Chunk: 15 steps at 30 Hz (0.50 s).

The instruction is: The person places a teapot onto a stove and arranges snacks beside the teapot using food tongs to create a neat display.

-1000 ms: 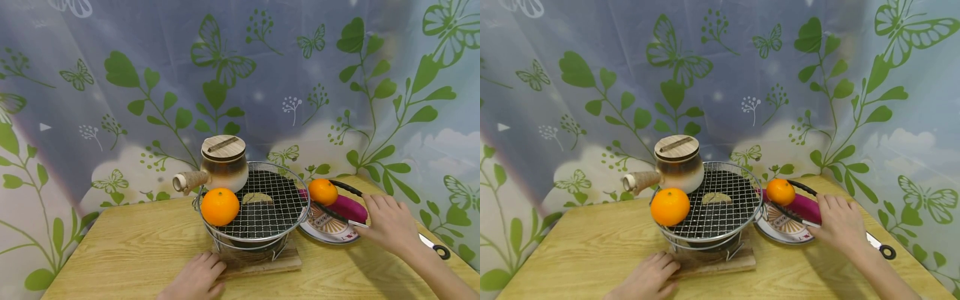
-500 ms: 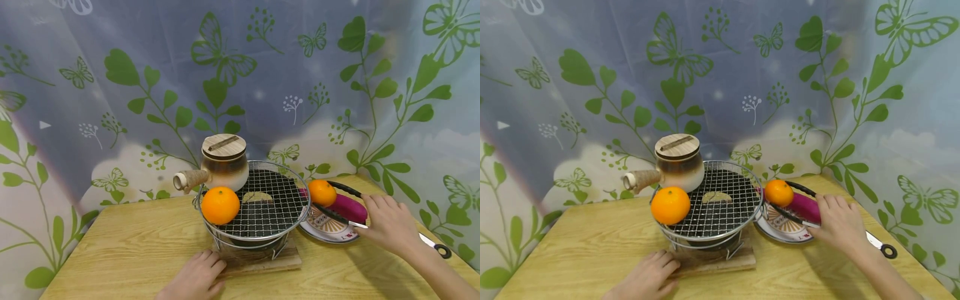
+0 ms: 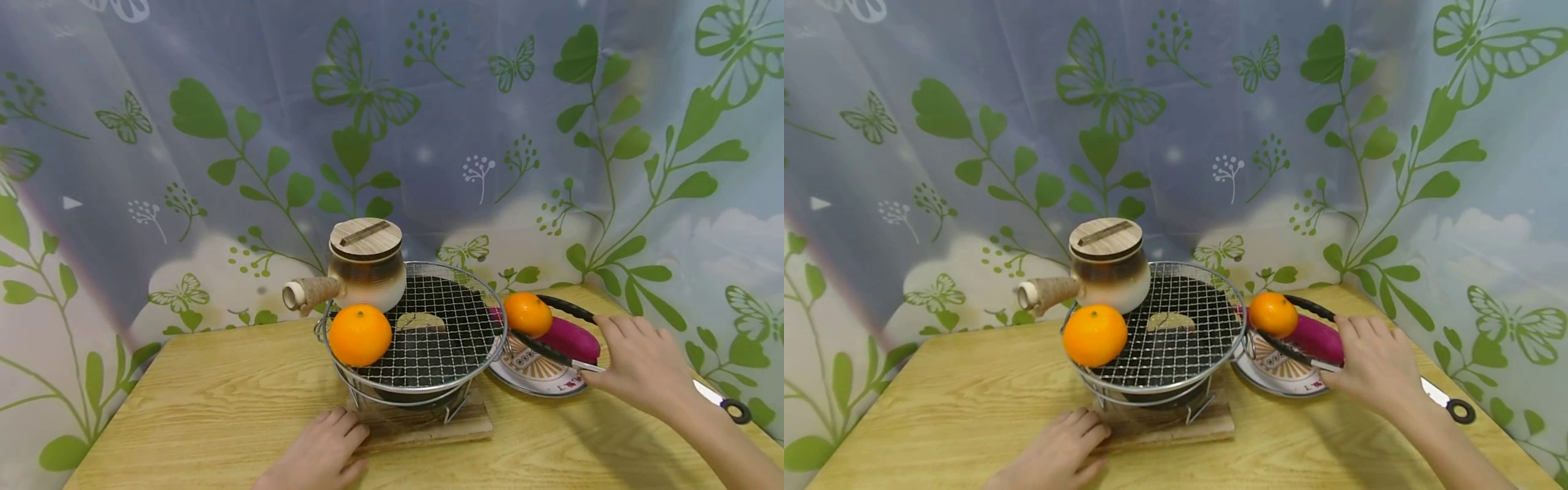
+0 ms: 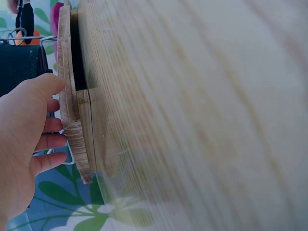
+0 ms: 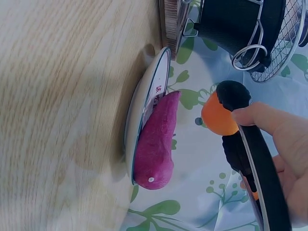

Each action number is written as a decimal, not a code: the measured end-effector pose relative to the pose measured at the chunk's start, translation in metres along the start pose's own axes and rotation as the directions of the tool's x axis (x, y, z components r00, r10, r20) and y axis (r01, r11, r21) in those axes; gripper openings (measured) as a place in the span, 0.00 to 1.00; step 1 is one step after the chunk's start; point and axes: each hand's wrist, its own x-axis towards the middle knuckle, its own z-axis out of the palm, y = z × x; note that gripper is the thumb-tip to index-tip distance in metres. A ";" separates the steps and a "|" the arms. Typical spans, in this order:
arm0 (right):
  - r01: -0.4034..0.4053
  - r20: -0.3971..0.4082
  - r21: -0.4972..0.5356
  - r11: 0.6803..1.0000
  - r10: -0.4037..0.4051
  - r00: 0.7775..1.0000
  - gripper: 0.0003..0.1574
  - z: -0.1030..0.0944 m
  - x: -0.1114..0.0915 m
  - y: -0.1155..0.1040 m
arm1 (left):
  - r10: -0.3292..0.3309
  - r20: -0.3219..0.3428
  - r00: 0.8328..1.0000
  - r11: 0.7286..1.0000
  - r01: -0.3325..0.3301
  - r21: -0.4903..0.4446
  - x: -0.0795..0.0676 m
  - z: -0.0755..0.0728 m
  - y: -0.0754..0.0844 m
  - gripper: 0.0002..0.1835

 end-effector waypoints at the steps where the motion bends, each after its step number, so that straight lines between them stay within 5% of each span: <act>1: 0.000 -0.004 -0.002 1.000 0.000 1.000 0.54 0.000 0.000 0.000 | 0.001 0.000 1.000 1.000 -0.001 0.002 0.000 0.000 0.000 0.15; 15: -0.024 -0.019 -0.002 1.000 0.024 1.000 0.54 -0.015 0.004 0.004 | 0.001 0.022 1.000 1.000 -0.001 0.005 0.000 -0.002 0.001 0.15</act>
